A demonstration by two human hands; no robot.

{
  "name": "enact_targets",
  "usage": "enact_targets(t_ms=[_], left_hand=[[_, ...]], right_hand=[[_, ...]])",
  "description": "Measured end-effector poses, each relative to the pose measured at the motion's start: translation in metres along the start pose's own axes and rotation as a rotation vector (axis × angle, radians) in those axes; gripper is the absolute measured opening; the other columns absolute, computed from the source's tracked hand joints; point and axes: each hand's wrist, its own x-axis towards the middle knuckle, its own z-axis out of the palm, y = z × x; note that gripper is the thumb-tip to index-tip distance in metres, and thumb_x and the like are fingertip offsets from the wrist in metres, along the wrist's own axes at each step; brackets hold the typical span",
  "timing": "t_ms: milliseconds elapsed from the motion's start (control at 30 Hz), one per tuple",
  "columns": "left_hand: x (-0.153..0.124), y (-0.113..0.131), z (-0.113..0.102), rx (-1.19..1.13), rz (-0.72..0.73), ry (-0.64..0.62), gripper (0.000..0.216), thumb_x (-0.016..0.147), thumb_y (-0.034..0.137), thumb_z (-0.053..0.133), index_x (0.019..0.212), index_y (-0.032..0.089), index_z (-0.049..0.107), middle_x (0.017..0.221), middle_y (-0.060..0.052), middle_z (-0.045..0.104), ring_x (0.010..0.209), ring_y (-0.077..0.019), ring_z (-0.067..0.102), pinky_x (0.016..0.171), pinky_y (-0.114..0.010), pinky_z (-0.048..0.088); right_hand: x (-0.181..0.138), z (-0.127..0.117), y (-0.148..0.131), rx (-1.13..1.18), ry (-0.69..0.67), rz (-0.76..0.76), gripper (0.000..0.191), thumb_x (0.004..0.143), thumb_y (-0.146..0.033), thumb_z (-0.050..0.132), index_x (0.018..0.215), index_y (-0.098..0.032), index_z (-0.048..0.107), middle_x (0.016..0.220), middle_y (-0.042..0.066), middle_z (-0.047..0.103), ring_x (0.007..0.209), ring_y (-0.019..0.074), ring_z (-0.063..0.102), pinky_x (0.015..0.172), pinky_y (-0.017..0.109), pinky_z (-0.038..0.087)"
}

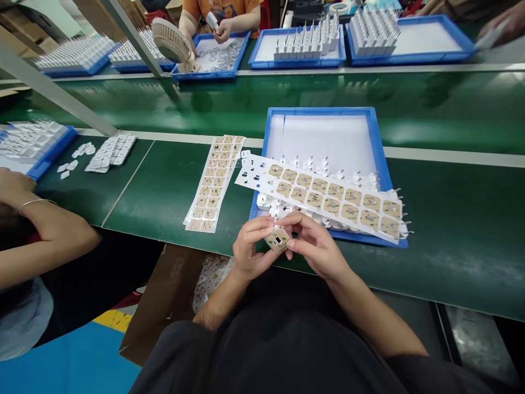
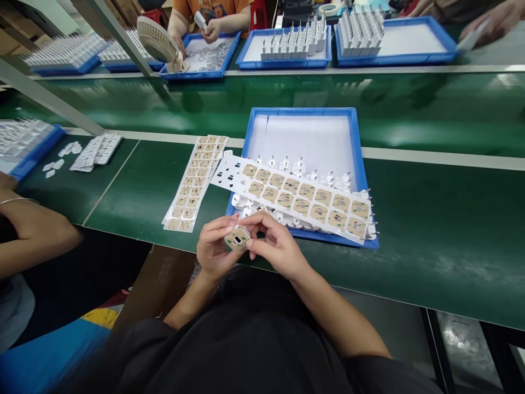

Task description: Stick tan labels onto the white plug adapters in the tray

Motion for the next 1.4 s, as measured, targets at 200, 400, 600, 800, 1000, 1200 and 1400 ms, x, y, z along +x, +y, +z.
enact_targets(t_ms=[200, 400, 600, 800, 1000, 1200, 1400], left_hand=[[0.005, 0.006, -0.004, -0.009, 0.018, -0.054, 0.047, 0.085, 0.025, 0.085, 0.126, 0.022, 0.061, 0.112, -0.006, 0.072, 0.105, -0.0206, 0.076, 0.093, -0.039, 0.068], [0.006, 0.007, -0.008, -0.023, 0.033, -0.048, 0.051, 0.083, 0.02, 0.086, 0.128, 0.02, 0.061, 0.113, -0.007, 0.073, 0.108, -0.0207, 0.075, 0.098, -0.042, 0.066], [0.001, 0.008, -0.013, 0.045, -0.025, -0.034, 0.05, 0.083, 0.023, 0.086, 0.127, 0.021, 0.063, 0.113, -0.008, 0.074, 0.108, -0.0223, 0.075, 0.093, -0.038, 0.066], [-0.001, 0.007, -0.027, 0.121, -0.105, 0.012, 0.047, 0.083, 0.017, 0.085, 0.124, 0.021, 0.063, 0.113, -0.009, 0.073, 0.109, -0.0228, 0.075, 0.096, -0.039, 0.065], [0.002, 0.007, -0.032, 0.156, 0.027, 0.04, 0.042, 0.088, 0.019, 0.079, 0.126, 0.022, 0.06, 0.113, -0.006, 0.071, 0.109, -0.0216, 0.074, 0.099, -0.044, 0.066], [-0.002, 0.009, -0.027, 0.225, 0.118, 0.057, 0.041, 0.09, 0.02, 0.077, 0.126, 0.023, 0.059, 0.112, -0.004, 0.069, 0.107, -0.0206, 0.073, 0.099, -0.047, 0.067], [-0.001, 0.008, -0.023, 0.236, 0.144, 0.055, 0.044, 0.087, 0.017, 0.08, 0.126, 0.022, 0.06, 0.108, -0.004, 0.068, 0.105, -0.0206, 0.074, 0.097, -0.043, 0.067]], right_hand=[[0.005, -0.004, -0.028, -0.62, 0.024, -0.294, 0.006, 0.097, -0.018, 0.067, 0.098, -0.022, 0.072, 0.092, 0.004, 0.065, 0.078, 0.0138, 0.061, 0.059, 0.023, 0.053], [0.007, 0.0, -0.035, -0.875, -0.002, -0.424, 0.01, 0.098, -0.016, 0.067, 0.106, -0.02, 0.068, 0.106, 0.007, 0.069, 0.075, 0.0127, 0.065, 0.056, 0.023, 0.055], [0.008, 0.003, -0.017, -1.173, 0.037, -0.773, 0.014, 0.098, -0.01, 0.065, 0.107, -0.02, 0.065, 0.099, 0.009, 0.071, 0.084, 0.0179, 0.07, 0.067, 0.027, 0.06], [0.009, 0.011, -0.001, -1.044, 0.039, -0.795, 0.017, 0.099, -0.011, 0.063, 0.111, -0.022, 0.064, 0.101, 0.008, 0.07, 0.081, 0.0171, 0.069, 0.064, 0.027, 0.06], [0.013, 0.024, -0.001, -0.513, -0.01, -0.183, 0.016, 0.094, -0.026, 0.072, 0.11, -0.026, 0.067, 0.112, 0.008, 0.062, 0.074, 0.0133, 0.059, 0.054, 0.024, 0.055], [0.014, 0.033, 0.012, -0.193, 0.031, -0.052, 0.014, 0.091, -0.035, 0.074, 0.095, -0.024, 0.067, 0.107, 0.005, 0.059, 0.076, 0.0136, 0.052, 0.051, 0.022, 0.044], [0.014, 0.034, 0.016, -0.028, 0.064, -0.025, 0.004, 0.09, -0.025, 0.072, 0.091, -0.024, 0.069, 0.101, 0.002, 0.058, 0.07, 0.011, 0.048, 0.049, 0.02, 0.038]])
